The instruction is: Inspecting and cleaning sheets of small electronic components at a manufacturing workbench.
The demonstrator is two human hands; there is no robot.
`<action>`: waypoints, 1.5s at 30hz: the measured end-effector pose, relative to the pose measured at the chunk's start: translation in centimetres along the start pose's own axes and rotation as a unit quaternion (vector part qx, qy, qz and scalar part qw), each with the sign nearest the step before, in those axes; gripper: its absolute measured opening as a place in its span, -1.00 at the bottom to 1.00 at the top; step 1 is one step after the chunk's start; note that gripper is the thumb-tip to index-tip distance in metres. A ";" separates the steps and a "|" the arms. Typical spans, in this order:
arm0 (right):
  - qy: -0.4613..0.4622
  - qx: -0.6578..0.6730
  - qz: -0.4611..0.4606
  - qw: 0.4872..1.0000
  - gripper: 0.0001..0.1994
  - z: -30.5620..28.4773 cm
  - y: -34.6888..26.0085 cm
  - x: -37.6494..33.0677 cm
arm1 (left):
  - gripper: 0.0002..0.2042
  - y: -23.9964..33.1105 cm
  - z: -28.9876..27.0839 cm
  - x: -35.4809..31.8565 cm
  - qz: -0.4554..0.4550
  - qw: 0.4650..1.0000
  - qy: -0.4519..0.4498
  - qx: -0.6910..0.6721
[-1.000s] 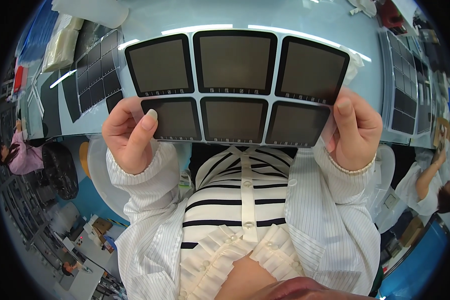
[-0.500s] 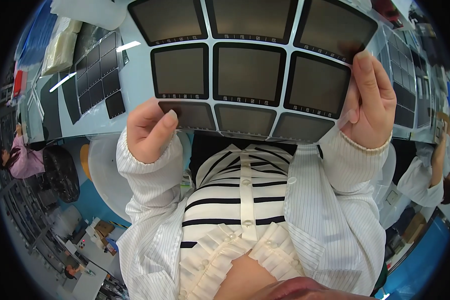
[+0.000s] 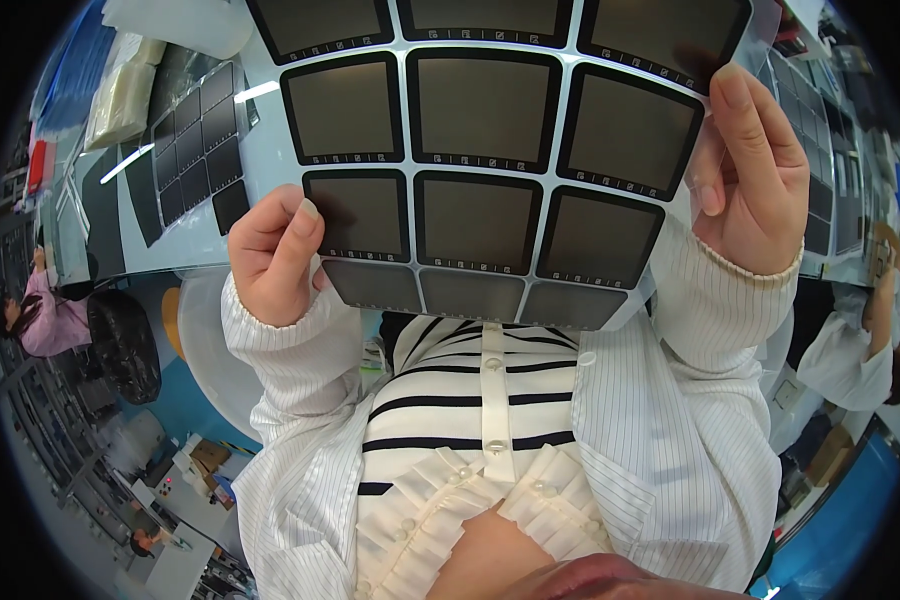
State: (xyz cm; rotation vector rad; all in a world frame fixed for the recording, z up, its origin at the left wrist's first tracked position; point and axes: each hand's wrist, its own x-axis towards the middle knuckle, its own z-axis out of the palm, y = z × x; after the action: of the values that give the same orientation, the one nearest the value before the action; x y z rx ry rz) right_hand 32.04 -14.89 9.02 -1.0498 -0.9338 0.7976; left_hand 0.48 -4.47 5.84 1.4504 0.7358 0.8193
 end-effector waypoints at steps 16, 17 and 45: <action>0.011 0.042 0.008 0.999 -0.76 -0.1 -0.3 0.1 | -0.77 1.2 1.5 0.0 -0.003 1.000 -0.024 -0.008; 0.000 0.041 -0.004 0.999 -0.76 -0.1 -0.4 0.1 | -0.77 1.3 1.8 0.1 -0.003 0.999 -0.033 -0.014; 0.120 0.022 0.043 0.992 -0.72 -2.4 -1.5 0.9 | -0.82 2.0 3.6 0.9 0.103 0.982 -0.158 0.005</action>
State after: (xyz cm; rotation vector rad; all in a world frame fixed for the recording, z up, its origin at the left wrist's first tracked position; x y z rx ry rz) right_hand 34.72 -15.39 10.14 -1.1258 -0.6692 0.7400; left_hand 3.95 -5.74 7.96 1.6377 0.3530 0.7169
